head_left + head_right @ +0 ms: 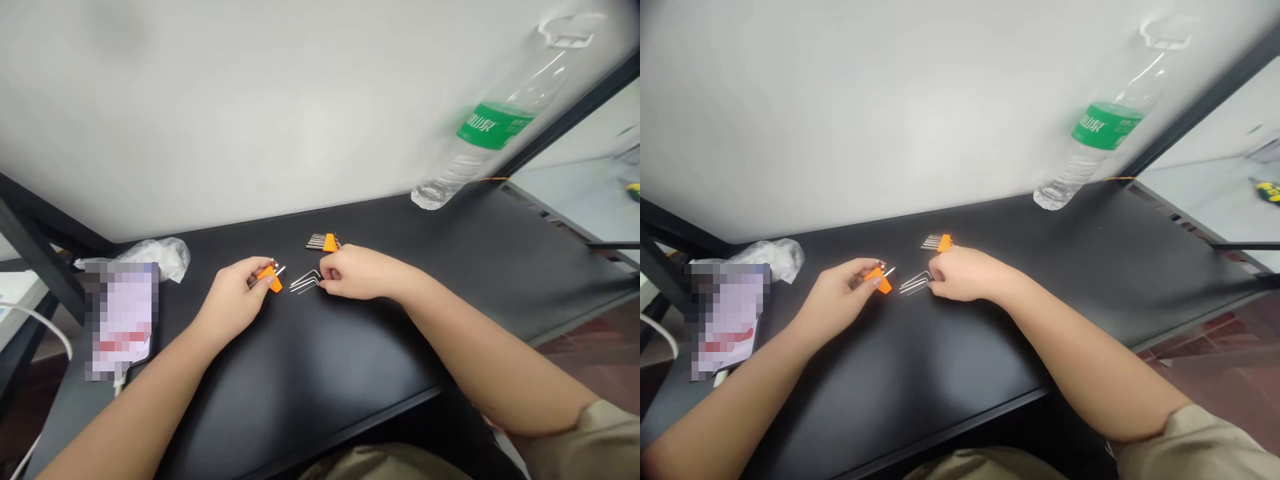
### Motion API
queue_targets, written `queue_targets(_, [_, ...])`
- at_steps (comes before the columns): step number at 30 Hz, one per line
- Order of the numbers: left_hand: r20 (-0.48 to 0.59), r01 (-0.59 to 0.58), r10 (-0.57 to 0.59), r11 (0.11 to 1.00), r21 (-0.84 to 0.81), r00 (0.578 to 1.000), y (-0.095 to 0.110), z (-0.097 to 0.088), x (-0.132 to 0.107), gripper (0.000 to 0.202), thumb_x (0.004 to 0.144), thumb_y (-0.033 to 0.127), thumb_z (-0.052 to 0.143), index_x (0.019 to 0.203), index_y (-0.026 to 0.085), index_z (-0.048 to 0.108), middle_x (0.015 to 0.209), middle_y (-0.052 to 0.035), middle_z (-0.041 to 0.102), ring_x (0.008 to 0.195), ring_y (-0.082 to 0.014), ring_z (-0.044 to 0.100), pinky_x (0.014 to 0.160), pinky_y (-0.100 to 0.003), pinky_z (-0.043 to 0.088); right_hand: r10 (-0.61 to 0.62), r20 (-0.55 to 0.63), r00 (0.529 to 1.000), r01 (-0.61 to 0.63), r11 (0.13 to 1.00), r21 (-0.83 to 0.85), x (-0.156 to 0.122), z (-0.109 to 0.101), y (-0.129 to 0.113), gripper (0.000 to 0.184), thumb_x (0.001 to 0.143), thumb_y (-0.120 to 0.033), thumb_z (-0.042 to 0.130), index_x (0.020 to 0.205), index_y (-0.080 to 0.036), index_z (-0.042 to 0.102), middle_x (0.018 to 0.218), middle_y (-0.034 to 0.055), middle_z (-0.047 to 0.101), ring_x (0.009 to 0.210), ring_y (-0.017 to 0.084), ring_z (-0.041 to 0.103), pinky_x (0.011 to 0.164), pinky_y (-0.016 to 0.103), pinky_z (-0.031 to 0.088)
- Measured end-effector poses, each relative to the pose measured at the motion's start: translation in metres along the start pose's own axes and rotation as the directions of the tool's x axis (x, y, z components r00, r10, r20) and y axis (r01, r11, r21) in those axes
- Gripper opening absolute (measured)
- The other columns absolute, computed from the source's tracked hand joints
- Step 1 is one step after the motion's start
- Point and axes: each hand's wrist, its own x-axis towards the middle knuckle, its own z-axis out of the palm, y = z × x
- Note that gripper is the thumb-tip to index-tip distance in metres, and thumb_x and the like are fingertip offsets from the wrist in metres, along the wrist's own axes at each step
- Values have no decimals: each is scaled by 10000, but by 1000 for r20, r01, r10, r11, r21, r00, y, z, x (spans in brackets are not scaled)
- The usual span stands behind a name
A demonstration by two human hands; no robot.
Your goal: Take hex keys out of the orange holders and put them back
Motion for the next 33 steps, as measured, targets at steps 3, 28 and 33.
queue_targets(3, [9,-8,8,1000,-4,1000,1,0,0,309,913,386,648,1170,244,742,1020,-23,789,854,-201,715,819,-325,539,-61,25,998,61,998,-33,-2,3,-5,171,870,-277,649,726,-192,616,722,28,659,627,149,544,567,278,313])
queue_targets(28, [11,-37,37,999,11,999,-1,2,0,325,919,389,631,1183,233,738,1102,-55,784,948,-229,725,884,-343,566,-52,-26,998,47,988,-146,-14,16,-27,117,863,-164,597,751,-170,631,748,84,663,647,179,555,575,299,313])
queue_targets(33, [10,-55,54,998,36,998,-1,2,1,327,920,396,634,1185,235,739,1116,-55,780,966,-236,725,897,-350,561,-12,-142,990,-7,991,-133,-5,28,-31,90,873,-186,569,784,-183,585,764,66,648,654,176,545,573,294,321])
